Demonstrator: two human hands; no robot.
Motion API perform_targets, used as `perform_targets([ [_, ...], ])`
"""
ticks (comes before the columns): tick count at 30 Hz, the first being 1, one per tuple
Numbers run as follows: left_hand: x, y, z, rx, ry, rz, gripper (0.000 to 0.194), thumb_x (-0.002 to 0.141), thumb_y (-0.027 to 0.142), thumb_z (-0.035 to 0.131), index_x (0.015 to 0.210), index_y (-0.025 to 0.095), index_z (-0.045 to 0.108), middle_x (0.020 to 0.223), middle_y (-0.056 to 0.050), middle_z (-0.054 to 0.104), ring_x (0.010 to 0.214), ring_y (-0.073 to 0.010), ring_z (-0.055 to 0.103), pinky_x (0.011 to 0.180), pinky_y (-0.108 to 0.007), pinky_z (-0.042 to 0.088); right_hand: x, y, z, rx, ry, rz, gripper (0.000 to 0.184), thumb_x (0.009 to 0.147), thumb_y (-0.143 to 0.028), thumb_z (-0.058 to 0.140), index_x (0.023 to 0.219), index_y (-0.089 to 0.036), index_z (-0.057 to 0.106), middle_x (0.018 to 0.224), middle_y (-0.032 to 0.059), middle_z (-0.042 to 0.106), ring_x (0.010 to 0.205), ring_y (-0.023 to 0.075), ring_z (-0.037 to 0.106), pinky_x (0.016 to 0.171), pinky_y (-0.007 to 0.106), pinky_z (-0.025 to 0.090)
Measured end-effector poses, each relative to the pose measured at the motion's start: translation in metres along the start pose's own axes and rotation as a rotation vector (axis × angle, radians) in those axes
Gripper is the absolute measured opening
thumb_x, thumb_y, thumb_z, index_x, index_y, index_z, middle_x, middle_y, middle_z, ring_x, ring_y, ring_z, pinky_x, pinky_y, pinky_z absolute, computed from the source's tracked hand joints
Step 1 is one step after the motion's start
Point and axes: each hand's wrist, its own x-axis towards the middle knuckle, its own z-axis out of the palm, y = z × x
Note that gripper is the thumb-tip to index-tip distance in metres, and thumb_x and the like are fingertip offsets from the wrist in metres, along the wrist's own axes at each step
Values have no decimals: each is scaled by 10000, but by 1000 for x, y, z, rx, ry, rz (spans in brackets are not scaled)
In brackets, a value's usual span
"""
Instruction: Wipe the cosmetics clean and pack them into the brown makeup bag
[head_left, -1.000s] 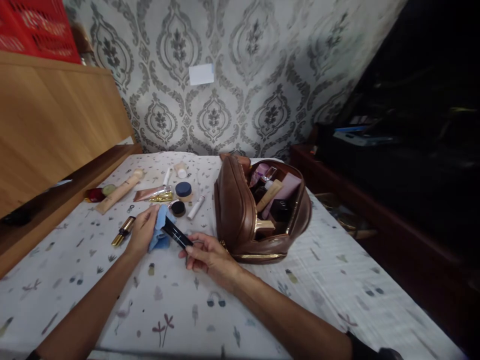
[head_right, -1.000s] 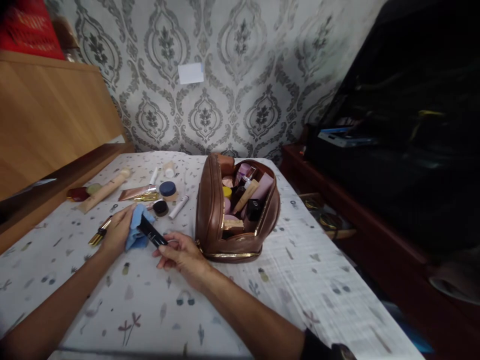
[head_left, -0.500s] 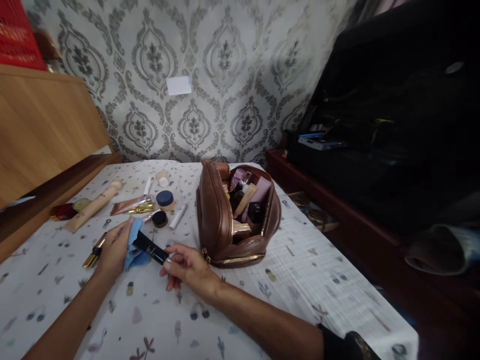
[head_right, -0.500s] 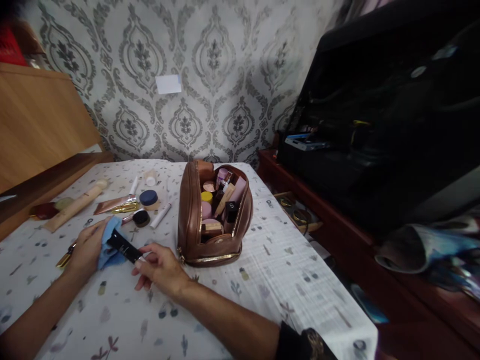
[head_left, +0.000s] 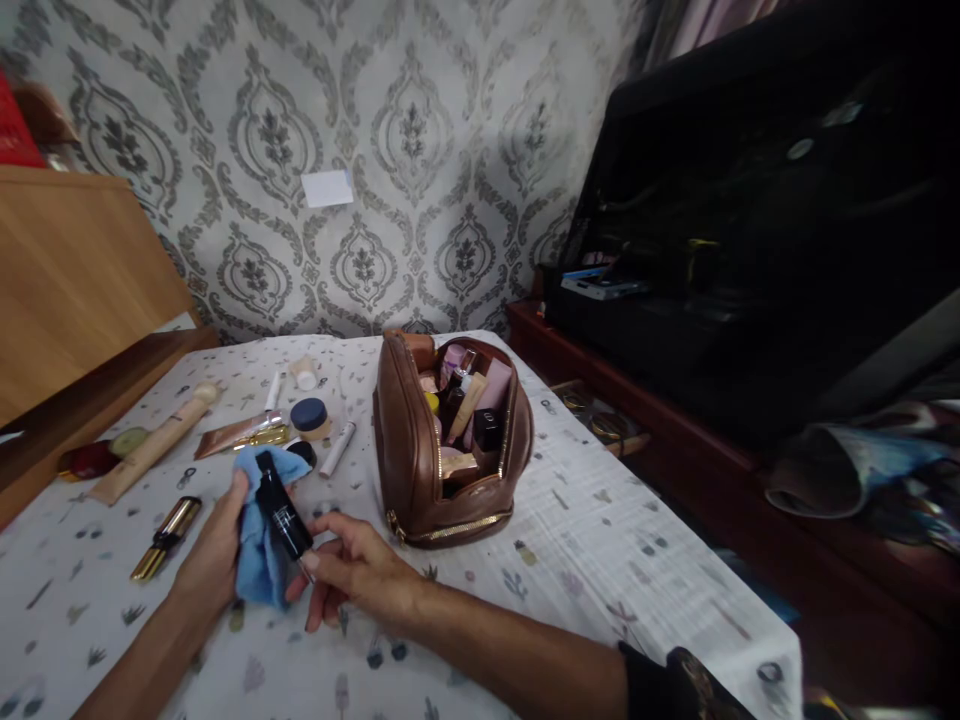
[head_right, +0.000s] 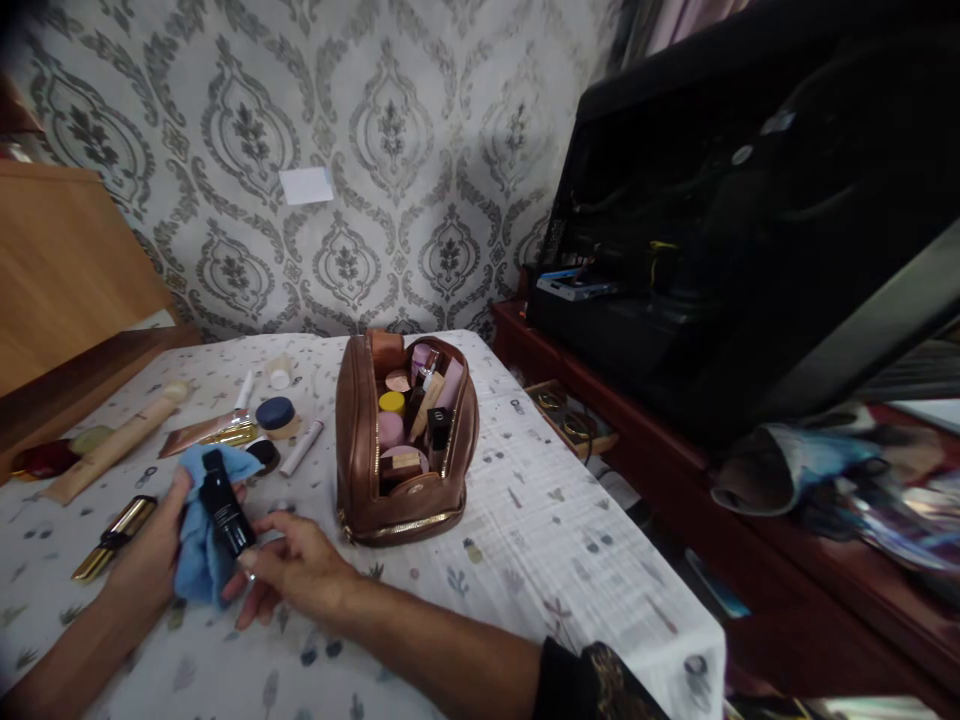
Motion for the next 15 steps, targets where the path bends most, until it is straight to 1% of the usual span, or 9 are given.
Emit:
perform_targets([
  [2, -6, -1, 4, 46, -24, 28, 537, 536, 548, 848, 840, 162, 632, 566, 20, 628, 428, -151, 585, 374, -223, 475, 0, 1, -1, 11, -20, 6, 698, 620, -672, 804, 1008, -197, 471, 712, -33, 687, 460, 84, 604, 447, 175, 405],
  [3, -8, -1, 5, 70, -57, 31, 554, 506, 516, 868, 863, 157, 642, 579, 18, 642, 411, -149, 580, 373, -227, 476, 1, 1, -1, 15, -29, 10, 699, 618, -675, 803, 1004, -199, 467, 715, -31, 689, 462, 86, 606, 449, 175, 408],
  [5, -10, -1, 5, 120, -128, 10, 581, 484, 496, 882, 893, 151, 654, 588, 13, 656, 377, -150, 569, 365, -238, 470, 1, 3, -2, 18, -41, 21, 716, 604, -682, 808, 1003, -201, 459, 716, -27, 690, 465, 93, 612, 447, 176, 413],
  [7, -10, -2, 3, 149, -148, -7, 589, 489, 524, 875, 884, 149, 653, 572, 9, 656, 355, -158, 560, 357, -253, 465, 2, 3, -2, 21, -37, 27, 736, 588, -686, 815, 1006, -200, 453, 718, -22, 689, 461, 97, 612, 441, 179, 414],
  [11, -8, -5, 4, 211, -116, 6, 600, 480, 627, 837, 779, 151, 627, 507, 9, 626, 329, -182, 545, 348, -295, 472, 1, 1, 0, 14, -5, 22, 743, 579, -689, 816, 1008, -187, 476, 731, -16, 677, 444, 85, 599, 433, 174, 412],
  [13, -7, -5, 7, 258, -108, 23, 619, 461, 684, 815, 712, 161, 602, 472, 12, 600, 329, -186, 541, 338, -293, 462, 0, -2, 2, 1, -2, 26, 741, 559, -689, 823, 985, -181, 493, 727, -23, 664, 438, 79, 596, 421, 165, 414],
  [15, -7, -6, 8, 315, -99, 46, 636, 459, 739, 781, 651, 168, 576, 444, 15, 573, 324, -170, 520, 329, -272, 439, -1, -4, 4, 2, 7, 27, 724, 535, -677, 840, 939, -177, 507, 735, -33, 649, 440, 78, 605, 408, 160, 419],
])
